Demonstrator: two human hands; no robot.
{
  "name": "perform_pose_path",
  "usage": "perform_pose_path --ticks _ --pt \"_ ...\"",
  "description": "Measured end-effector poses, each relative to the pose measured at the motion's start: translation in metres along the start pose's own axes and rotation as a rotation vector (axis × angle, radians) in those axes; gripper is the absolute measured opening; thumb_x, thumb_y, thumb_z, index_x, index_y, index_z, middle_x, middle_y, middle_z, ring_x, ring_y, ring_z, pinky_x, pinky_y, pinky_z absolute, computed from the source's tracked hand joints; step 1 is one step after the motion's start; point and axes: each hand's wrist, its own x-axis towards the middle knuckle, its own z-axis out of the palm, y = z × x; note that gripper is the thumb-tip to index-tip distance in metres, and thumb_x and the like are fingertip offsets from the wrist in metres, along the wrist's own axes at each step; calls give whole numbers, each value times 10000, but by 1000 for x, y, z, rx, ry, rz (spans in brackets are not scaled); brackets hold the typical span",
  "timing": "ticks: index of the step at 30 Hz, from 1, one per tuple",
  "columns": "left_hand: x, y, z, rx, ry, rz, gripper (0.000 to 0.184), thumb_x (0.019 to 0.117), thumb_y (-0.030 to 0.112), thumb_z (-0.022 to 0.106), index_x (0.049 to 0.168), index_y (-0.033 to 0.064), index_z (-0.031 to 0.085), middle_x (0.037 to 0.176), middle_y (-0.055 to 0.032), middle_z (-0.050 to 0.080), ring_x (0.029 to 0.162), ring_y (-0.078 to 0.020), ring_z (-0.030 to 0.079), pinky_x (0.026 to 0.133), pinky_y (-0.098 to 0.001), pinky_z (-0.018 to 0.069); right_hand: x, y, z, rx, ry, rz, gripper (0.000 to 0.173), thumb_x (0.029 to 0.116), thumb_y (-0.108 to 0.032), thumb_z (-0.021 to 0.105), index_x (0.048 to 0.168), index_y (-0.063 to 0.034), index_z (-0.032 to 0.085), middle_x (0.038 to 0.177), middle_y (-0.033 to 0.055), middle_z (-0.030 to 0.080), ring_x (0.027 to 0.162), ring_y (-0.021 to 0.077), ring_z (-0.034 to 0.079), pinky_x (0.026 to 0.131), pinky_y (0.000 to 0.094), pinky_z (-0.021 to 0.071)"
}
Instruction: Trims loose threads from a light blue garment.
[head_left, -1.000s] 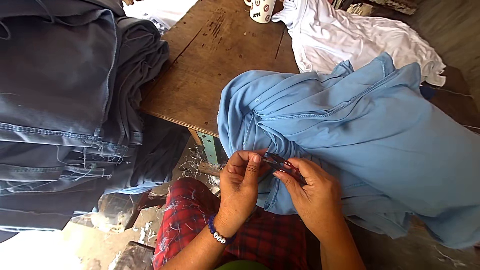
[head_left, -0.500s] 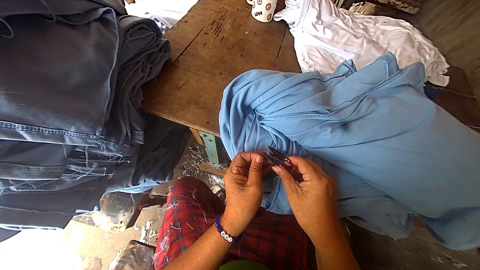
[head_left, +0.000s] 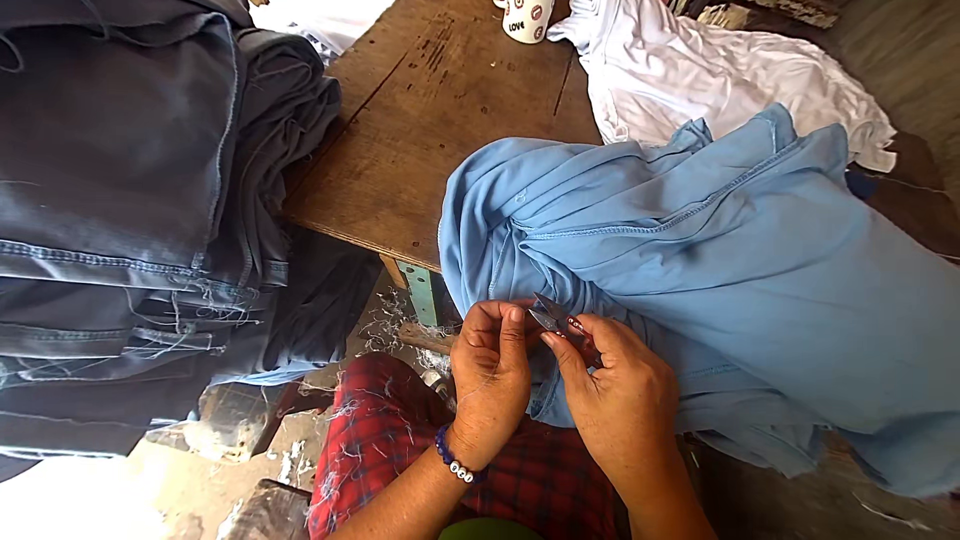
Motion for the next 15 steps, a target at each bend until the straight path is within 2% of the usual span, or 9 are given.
perform_pose_path --ticks 5,11,15 --pt "1 -1 0 29 -3 13 71 1033 5 522 1015 34 584 888 -42 721 792 -130 737 769 -325 647 2 -5 -1 -40 -18 30 272 947 -297 668 978 -47 769 827 72 718 692 154 673 565 308 513" --pt "0 -7 -1 -60 -9 -2 105 1040 -4 489 1020 46 579 917 -35 721 819 -125 736 789 -325 642 4 -5 -2 -24 -66 36 264 956 -308 658 955 -72 774 815 48 717 701 136 672 575 299 512" --pt "0 -10 -2 -118 -20 -2 116 1045 -6 474 1021 54 570 936 -38 715 828 -134 737 800 -333 642 4 -3 0 -16 -54 2 253 967 -267 639 951 -60 783 815 62 726 717 156 689 583 305 522"
